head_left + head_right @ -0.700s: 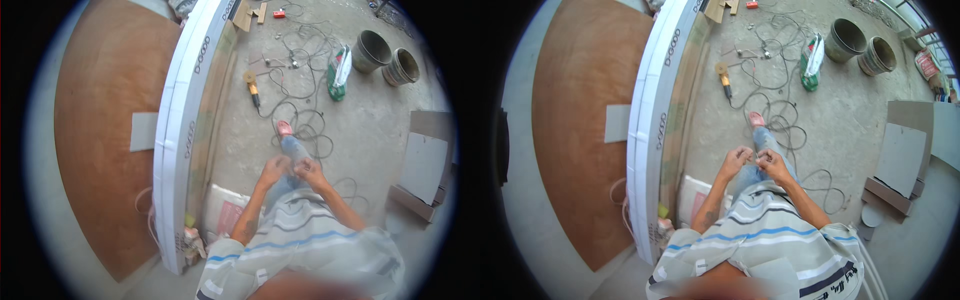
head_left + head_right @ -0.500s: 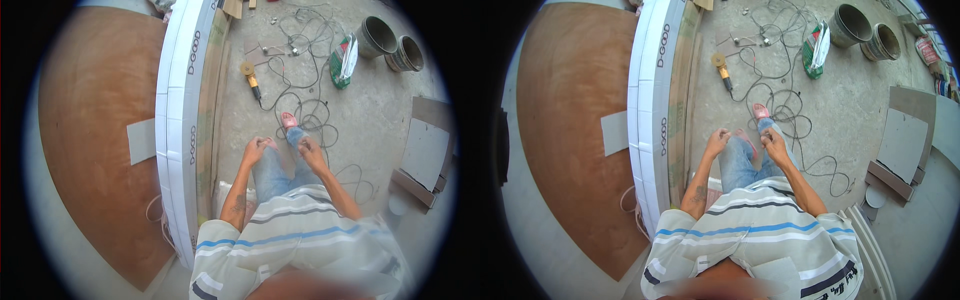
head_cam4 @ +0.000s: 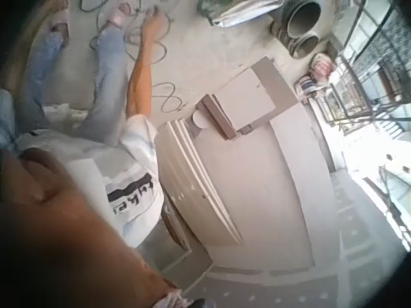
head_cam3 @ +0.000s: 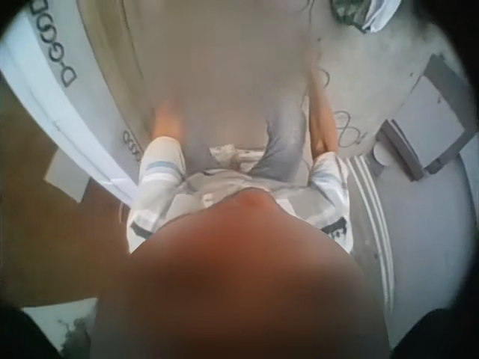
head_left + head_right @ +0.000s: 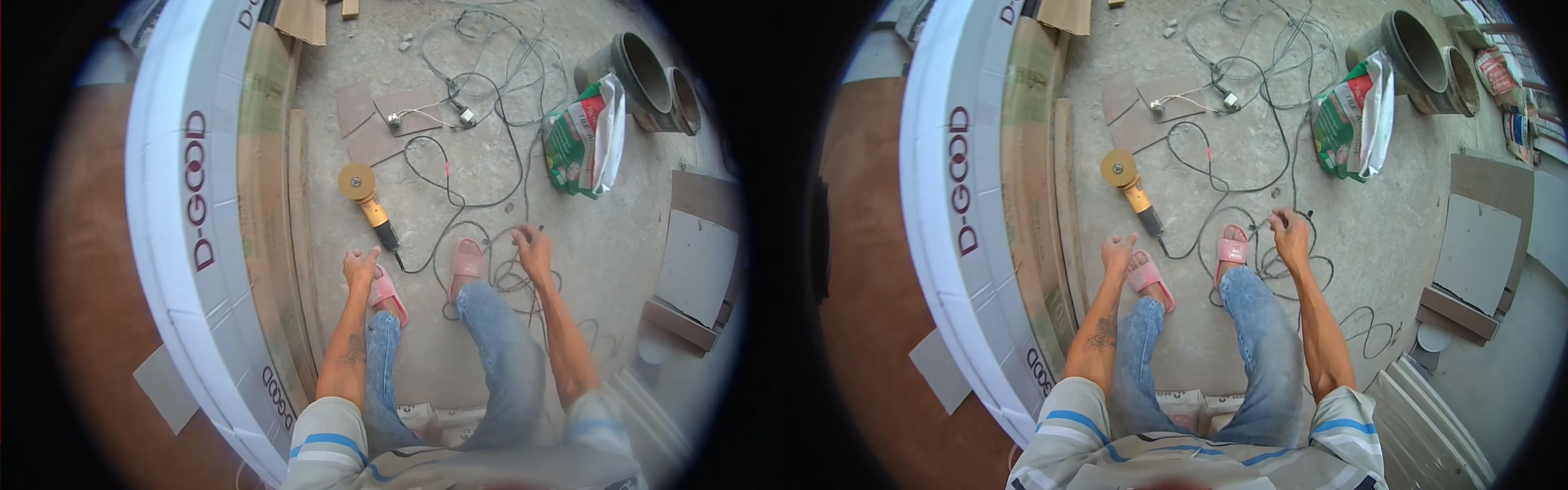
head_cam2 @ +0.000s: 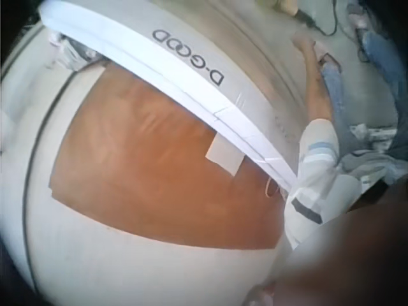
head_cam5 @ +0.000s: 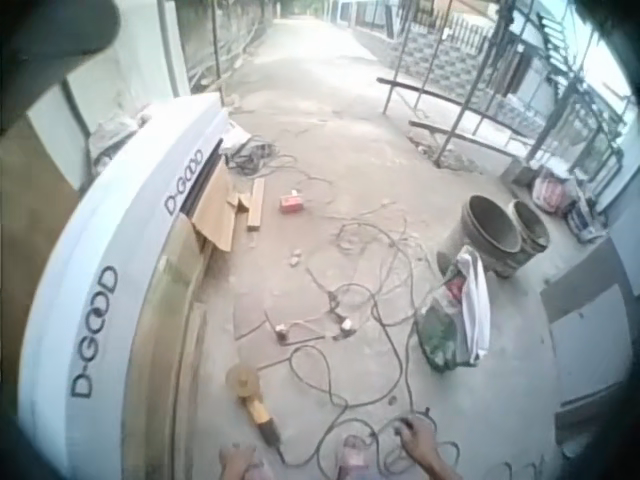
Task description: Grind the edge of a tile piece using a power angle grinder.
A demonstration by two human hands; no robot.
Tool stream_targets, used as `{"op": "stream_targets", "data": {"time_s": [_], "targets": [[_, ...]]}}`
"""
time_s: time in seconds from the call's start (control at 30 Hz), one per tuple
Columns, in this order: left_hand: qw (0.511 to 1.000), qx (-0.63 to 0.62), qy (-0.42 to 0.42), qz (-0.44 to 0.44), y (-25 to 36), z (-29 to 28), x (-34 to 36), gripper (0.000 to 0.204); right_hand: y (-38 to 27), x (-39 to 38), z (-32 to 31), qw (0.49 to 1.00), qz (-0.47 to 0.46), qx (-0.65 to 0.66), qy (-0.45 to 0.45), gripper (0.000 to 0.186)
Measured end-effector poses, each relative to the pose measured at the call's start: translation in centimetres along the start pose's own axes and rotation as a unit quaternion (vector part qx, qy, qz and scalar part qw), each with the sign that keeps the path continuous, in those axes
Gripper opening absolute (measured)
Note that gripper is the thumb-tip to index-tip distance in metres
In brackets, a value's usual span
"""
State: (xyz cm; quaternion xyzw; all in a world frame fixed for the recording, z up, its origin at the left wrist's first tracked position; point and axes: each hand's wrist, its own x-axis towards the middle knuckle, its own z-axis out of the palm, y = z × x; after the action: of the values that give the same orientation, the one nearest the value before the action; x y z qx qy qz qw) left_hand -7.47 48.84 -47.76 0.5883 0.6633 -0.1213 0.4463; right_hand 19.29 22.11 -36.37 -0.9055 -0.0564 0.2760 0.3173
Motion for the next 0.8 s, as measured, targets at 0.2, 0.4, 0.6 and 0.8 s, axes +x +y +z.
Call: {"op": "stream_targets", "data": {"time_s": [0.2,0.4,0.6,0.8], "targets": [[0.997,0.037,0.042,-0.059,1.4,10.8,8.9,0.102,5.0,19.8,9.1,0.954,-0.229,-0.165,0.106,0.018],[0.993,-0.043,0.105,0.035,-0.8,11.2,12.1,0.067,-0.6,31.6,14.8,0.980,-0.181,-0.031,0.079,0.013],[0.980,-0.043,0.167,0.095,-0.3,9.1,12.9,0.056,0.4,40.1,15.2,0.944,-0.289,-0.126,0.096,0.016],[0.979,0.018,0.157,0.130,-1.6,1.8,16.3,0.051,-0.4,38.6,19.3,0.914,-0.280,-0.287,0.063,0.036]]}}
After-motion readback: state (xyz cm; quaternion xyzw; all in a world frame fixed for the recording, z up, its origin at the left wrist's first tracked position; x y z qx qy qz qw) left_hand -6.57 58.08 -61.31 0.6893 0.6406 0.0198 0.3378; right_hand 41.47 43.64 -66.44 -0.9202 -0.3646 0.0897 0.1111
